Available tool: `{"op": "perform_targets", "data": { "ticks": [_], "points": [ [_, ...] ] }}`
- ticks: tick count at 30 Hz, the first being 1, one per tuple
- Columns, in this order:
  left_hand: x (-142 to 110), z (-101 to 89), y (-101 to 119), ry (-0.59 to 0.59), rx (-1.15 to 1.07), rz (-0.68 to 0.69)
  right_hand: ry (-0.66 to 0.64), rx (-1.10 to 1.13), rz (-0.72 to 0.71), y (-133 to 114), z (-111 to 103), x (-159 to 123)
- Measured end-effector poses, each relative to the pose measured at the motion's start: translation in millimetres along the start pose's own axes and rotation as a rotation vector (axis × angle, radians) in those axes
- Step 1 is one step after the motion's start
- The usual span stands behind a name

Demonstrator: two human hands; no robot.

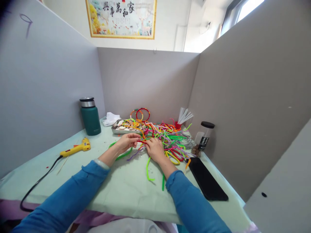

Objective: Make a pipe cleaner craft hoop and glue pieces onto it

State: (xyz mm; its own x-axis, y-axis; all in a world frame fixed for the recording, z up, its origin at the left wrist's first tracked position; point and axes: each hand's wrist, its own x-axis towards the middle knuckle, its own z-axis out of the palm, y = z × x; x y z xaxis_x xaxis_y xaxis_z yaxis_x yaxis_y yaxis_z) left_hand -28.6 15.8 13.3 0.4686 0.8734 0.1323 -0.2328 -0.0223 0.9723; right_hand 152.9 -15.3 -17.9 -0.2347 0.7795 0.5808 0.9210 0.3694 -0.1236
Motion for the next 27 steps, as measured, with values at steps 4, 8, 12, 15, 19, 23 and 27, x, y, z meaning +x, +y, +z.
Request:
{"op": "perform_targets", "data": {
  "ticks": [4,8,12,15,19,23,27],
  "points": [
    [-2,4.6,-6,-0.128,0.237,-0.091,0.115,0.002,0.095,10,-5,3],
    [-3,6.0,-15,-0.265,0.486,-0.147,0.247,0.116,0.091,26,-5,2],
    [-4,3.3,-16,-0.285,0.701,-0.129,0.377,0.197,0.075,35,-5,2],
    [-3,1.5,-12,-0.197,0.757,-0.069,0.443,0.219,0.040,37,-8,3],
    [1,-2.4,-9,0.048,0.712,-0.036,0.536,0.199,0.029,39,-17,7],
    [5,-6.8,-10,0.131,0.585,-0.076,0.484,0.213,0.159,49,-32,6],
    [5,-7.7,-12,0.126,0.523,-0.109,0.067,0.210,0.339,64,-57,-2]
  ]
}}
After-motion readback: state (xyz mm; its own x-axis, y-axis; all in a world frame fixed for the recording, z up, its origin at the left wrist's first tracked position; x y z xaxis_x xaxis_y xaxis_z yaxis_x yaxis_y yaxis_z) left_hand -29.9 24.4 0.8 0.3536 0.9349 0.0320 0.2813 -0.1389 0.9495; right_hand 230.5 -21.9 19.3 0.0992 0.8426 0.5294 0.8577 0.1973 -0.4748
